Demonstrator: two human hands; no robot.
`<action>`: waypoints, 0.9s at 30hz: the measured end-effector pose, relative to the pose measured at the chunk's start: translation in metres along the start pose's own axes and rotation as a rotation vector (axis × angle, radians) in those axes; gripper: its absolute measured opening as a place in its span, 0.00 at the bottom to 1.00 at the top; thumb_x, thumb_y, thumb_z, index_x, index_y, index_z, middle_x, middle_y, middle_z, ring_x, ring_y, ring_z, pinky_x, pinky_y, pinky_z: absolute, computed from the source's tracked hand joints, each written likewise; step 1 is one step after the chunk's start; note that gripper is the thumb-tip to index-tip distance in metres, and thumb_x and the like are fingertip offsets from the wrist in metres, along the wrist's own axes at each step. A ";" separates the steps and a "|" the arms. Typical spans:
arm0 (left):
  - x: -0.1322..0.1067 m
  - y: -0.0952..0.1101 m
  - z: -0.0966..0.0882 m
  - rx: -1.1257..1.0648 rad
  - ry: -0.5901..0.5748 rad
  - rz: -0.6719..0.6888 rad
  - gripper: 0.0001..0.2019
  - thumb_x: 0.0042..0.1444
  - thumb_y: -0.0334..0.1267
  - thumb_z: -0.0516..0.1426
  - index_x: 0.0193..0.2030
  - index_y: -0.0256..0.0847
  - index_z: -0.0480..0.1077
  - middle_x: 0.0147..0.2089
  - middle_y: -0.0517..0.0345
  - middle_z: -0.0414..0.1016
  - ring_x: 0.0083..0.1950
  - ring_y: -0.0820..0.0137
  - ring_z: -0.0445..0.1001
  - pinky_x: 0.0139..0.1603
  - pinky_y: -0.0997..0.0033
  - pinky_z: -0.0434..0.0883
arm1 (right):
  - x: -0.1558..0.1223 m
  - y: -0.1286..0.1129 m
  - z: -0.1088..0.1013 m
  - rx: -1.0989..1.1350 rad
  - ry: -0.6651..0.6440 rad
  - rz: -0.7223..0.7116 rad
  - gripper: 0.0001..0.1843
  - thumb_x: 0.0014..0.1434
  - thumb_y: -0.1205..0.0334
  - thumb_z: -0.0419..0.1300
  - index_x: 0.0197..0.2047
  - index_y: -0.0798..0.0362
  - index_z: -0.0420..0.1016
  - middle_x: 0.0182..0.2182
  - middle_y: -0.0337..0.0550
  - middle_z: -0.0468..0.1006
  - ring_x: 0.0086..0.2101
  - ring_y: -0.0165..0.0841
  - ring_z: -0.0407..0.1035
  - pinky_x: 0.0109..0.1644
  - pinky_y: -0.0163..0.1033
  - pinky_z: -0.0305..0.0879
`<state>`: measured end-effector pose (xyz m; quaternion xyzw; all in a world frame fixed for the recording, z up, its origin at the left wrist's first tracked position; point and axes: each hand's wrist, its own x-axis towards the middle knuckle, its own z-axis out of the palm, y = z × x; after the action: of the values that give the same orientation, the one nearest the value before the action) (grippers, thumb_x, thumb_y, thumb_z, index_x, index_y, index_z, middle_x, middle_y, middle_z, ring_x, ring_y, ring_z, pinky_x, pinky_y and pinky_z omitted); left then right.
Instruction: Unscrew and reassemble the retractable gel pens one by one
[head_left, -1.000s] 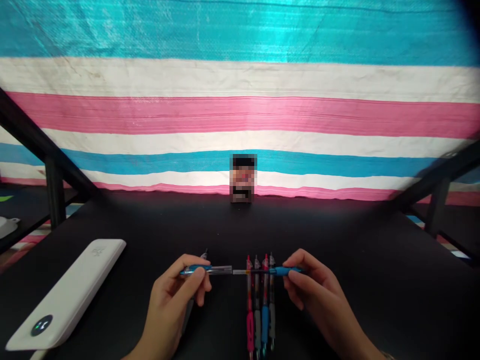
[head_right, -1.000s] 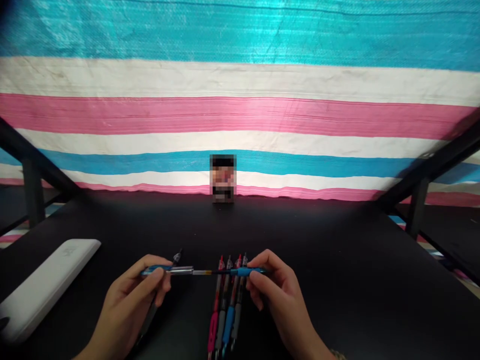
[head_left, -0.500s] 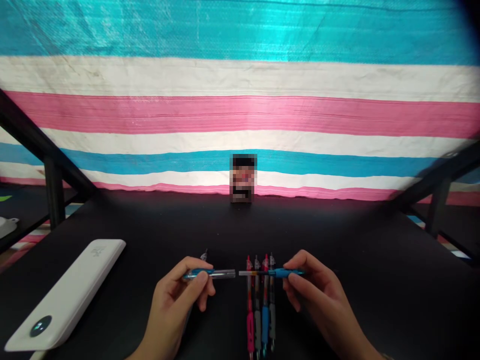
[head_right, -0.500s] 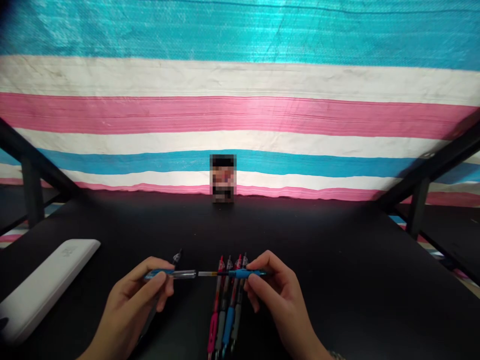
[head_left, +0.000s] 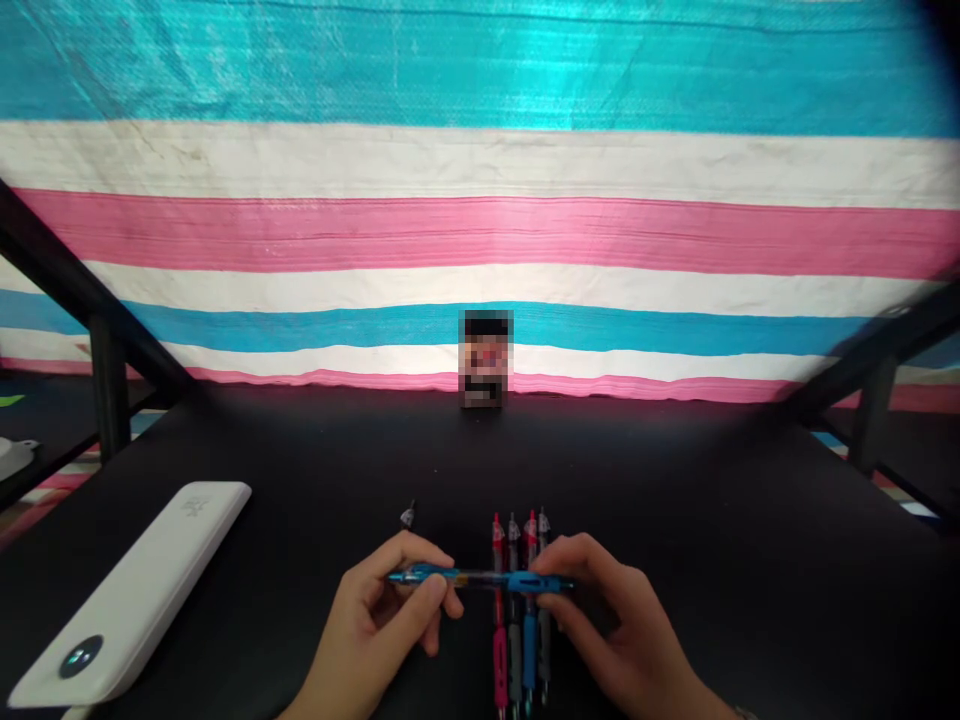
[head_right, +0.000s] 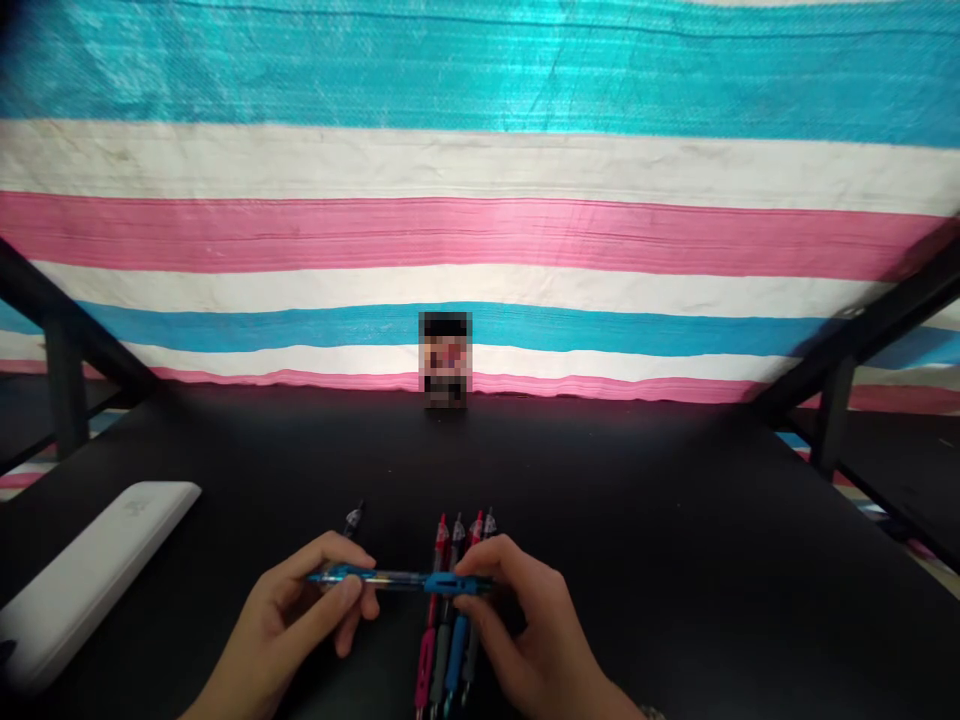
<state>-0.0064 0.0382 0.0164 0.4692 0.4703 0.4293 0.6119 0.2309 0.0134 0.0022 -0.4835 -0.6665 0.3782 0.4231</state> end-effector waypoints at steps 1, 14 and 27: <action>0.000 0.000 0.001 0.004 -0.005 -0.003 0.16 0.56 0.51 0.66 0.36 0.39 0.77 0.26 0.57 0.80 0.22 0.75 0.69 0.28 0.75 0.66 | 0.000 0.001 0.000 -0.030 0.002 -0.061 0.03 0.66 0.66 0.59 0.42 0.51 0.74 0.33 0.42 0.79 0.33 0.35 0.76 0.38 0.37 0.72; 0.002 -0.002 -0.002 0.000 0.005 0.010 0.15 0.56 0.51 0.66 0.36 0.40 0.78 0.26 0.59 0.80 0.21 0.76 0.69 0.28 0.76 0.65 | 0.003 -0.001 -0.003 -0.227 -0.006 -0.188 0.10 0.71 0.61 0.55 0.54 0.45 0.71 0.37 0.41 0.78 0.34 0.34 0.74 0.37 0.34 0.70; 0.004 -0.002 -0.003 -0.026 0.025 -0.003 0.16 0.55 0.52 0.67 0.36 0.39 0.78 0.26 0.58 0.79 0.22 0.75 0.68 0.28 0.75 0.63 | 0.005 0.003 -0.003 -0.249 -0.013 -0.177 0.06 0.70 0.62 0.56 0.48 0.47 0.71 0.32 0.38 0.74 0.28 0.32 0.70 0.31 0.34 0.67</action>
<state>-0.0084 0.0421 0.0138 0.4552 0.4729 0.4403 0.6126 0.2337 0.0191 0.0011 -0.4690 -0.7510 0.2570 0.3872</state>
